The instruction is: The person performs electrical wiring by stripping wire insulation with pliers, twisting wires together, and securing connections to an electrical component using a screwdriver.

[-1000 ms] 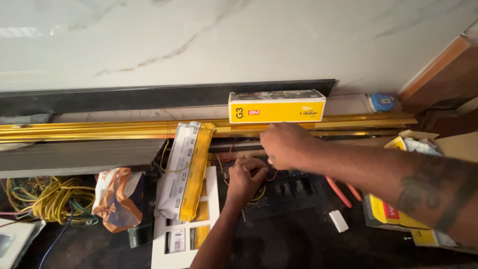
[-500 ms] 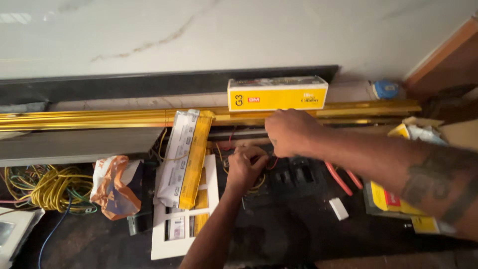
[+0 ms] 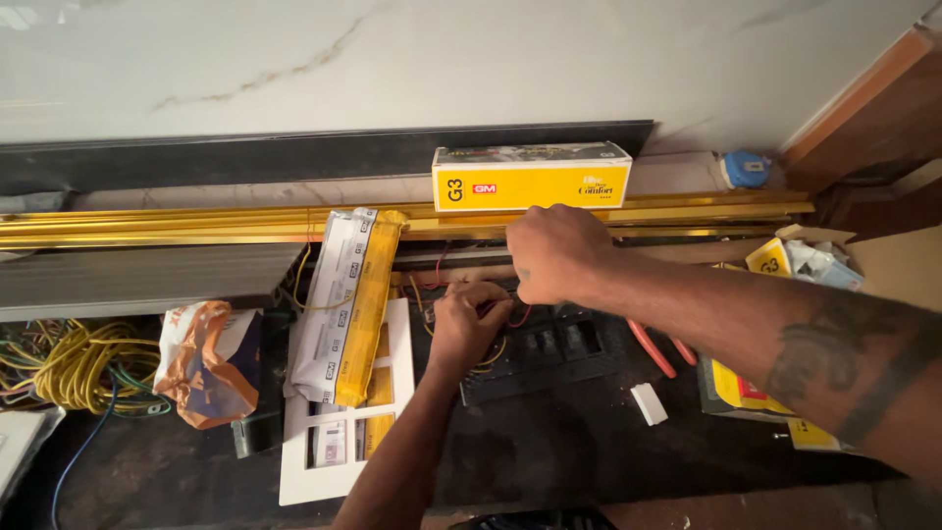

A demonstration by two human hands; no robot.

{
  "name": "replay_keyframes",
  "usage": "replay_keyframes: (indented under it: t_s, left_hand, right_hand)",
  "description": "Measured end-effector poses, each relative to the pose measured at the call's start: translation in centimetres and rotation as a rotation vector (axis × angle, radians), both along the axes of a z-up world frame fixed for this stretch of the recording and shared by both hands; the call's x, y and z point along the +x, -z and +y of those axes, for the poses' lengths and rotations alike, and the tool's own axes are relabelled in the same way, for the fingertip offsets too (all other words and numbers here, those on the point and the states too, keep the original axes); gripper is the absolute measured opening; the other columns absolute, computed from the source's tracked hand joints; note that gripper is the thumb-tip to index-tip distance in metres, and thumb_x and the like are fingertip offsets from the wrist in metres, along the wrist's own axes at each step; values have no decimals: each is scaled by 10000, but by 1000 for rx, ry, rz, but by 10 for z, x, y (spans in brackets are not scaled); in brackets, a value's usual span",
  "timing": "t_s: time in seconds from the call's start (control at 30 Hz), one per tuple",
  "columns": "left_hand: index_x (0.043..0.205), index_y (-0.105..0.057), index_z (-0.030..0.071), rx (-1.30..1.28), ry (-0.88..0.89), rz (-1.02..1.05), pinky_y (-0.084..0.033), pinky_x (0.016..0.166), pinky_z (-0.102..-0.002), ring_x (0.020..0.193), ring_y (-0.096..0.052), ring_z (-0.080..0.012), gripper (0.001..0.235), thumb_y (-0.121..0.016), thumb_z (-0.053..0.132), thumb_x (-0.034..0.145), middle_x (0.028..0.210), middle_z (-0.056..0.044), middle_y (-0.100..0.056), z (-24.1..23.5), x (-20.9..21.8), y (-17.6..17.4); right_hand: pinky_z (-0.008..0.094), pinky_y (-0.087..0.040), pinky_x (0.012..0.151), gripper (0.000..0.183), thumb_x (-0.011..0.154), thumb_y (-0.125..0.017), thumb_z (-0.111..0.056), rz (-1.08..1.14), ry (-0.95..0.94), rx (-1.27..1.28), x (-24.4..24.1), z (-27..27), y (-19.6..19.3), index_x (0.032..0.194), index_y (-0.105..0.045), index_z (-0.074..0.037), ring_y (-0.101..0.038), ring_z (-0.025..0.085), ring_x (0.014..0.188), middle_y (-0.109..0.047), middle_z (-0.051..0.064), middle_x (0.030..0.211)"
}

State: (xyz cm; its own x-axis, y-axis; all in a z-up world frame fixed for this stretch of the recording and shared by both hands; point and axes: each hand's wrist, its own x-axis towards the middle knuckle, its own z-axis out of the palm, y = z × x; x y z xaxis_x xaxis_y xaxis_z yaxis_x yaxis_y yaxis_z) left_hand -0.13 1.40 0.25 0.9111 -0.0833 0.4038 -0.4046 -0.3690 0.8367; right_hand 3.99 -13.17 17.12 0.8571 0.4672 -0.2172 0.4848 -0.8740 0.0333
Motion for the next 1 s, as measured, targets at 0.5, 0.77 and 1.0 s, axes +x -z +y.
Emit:
replay_keyframes:
  t_s: [0.5,0.77,1.0]
  left_hand:
    - [903,-772,51,3,44,95,-558,804,-372,833,-718,-274,151,-798,155,797,926,-88,-775,-1,1,-16]
    - [847,-767,54,9,32,64,-546,815,-380,807,-706,-279,109,-804,126,773,872,-81,-783,3,0,-17]
    - [825,-750,55,-9,106,54,-543,823,-371,766,-714,-272,99,-803,121,775,816,-87,-756,8,14,-11]
  right_hand:
    - [491,-575,621,71,653,-745,-176,-73,-264,48,-4,-3,1,672,-735,-108,-714,361,686,-702,145,687]
    - [507,-554,632,132,642,-772,-179,-149,-435,155,16,-29,30,718,-710,-90,-703,377,736,-703,156,761]
    - [491,-550,579,75,646,-736,-212,-54,-501,-119,11,-23,14,614,-708,-150,-704,350,684,-694,113,679]
